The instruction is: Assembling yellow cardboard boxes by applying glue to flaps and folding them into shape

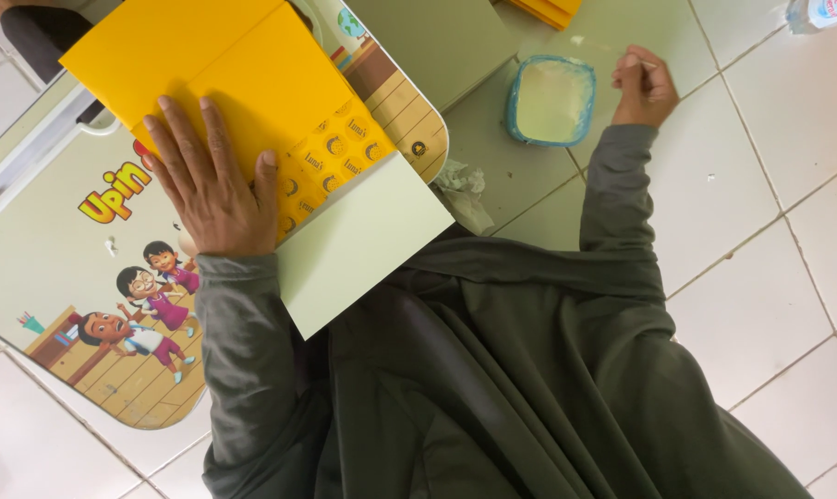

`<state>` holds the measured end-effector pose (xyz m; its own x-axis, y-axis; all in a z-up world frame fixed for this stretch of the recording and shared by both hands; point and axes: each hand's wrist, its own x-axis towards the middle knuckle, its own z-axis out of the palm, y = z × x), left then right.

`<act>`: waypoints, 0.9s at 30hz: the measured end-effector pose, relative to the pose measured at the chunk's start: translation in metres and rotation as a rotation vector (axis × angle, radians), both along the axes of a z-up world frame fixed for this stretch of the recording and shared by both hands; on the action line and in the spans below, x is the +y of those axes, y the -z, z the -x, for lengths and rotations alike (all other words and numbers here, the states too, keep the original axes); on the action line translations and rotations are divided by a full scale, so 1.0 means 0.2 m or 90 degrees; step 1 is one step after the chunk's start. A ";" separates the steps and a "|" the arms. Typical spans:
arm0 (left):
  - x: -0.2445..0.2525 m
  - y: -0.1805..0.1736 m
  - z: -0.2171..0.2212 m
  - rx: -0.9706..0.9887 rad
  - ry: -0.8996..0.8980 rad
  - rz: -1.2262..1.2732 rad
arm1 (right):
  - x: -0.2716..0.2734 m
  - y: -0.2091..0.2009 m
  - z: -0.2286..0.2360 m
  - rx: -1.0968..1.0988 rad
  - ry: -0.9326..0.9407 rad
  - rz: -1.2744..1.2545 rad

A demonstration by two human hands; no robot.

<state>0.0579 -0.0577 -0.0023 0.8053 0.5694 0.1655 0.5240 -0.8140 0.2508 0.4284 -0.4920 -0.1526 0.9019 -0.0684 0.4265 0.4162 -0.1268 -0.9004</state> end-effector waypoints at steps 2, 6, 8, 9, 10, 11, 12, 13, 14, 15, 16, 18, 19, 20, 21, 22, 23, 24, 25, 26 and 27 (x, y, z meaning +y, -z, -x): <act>0.00 0.00 0.00 -0.003 0.002 0.002 | 0.08 -0.20 0.12 -0.094 -0.021 0.087; 0.00 0.01 0.00 -0.016 0.009 0.004 | 0.14 -0.29 0.29 -0.139 -0.107 0.341; 0.01 0.02 0.00 -0.006 0.006 -0.004 | 0.16 -0.28 0.34 -0.140 -0.115 0.376; 0.01 0.02 0.00 0.005 0.002 -0.012 | 0.18 -0.27 0.36 -0.140 -0.124 0.409; 0.01 0.02 0.01 0.006 -0.002 -0.013 | 0.18 -0.23 0.36 -0.141 -0.128 0.407; 0.01 0.01 0.01 0.007 -0.001 -0.003 | 0.19 -0.20 0.35 -0.155 -0.138 0.423; 0.01 0.00 0.00 0.008 0.001 0.008 | 0.19 -0.17 0.34 -0.168 -0.147 0.439; 0.01 0.01 0.00 0.008 0.000 0.007 | 0.19 -0.16 0.34 -0.169 -0.148 0.439; 0.01 0.01 0.00 0.001 -0.001 0.000 | 0.19 -0.14 0.34 -0.168 -0.157 0.436; 0.01 0.01 0.00 -0.007 -0.001 -0.007 | 0.18 -0.13 0.34 -0.166 -0.165 0.433; 0.01 0.01 0.00 -0.007 -0.001 -0.007 | 0.18 -0.14 0.34 -0.166 -0.165 0.433; 0.01 0.02 0.01 -0.001 -0.001 0.011 | 0.18 -0.15 0.34 -0.143 -0.129 0.426; 0.01 0.01 0.00 -0.002 -0.001 0.011 | 0.17 -0.18 0.35 -0.143 -0.129 0.426; 0.00 0.01 0.00 0.001 -0.002 0.007 | 0.17 -0.20 0.36 -0.113 -0.112 0.393; 0.00 0.00 0.00 0.005 -0.003 0.003 | 0.17 -0.22 0.37 -0.083 -0.096 0.360; 0.00 0.01 0.00 0.005 -0.004 0.004 | 0.17 -0.24 0.39 -0.083 -0.096 0.360; 0.01 0.01 0.00 0.009 -0.005 0.007 | 0.17 -0.25 0.40 -0.055 -0.104 0.342; 0.01 0.01 0.00 0.013 -0.006 0.011 | 0.17 -0.26 0.41 -0.027 -0.113 0.323; 0.01 0.02 0.00 0.013 -0.011 0.011 | 0.17 -0.27 0.44 -0.028 -0.117 0.322; 0.01 0.03 -0.01 0.005 -0.008 0.003 | 0.17 -0.27 0.47 -0.024 -0.124 0.350; 0.02 0.04 0.00 -0.002 -0.008 -0.006 | 0.18 -0.27 0.50 -0.020 -0.134 0.377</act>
<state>0.0580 -0.0547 -0.0093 0.7974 0.5781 0.1727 0.5338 -0.8094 0.2448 0.3279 -0.4552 -0.0989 0.8567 0.3652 0.3643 0.5118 -0.5133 -0.6889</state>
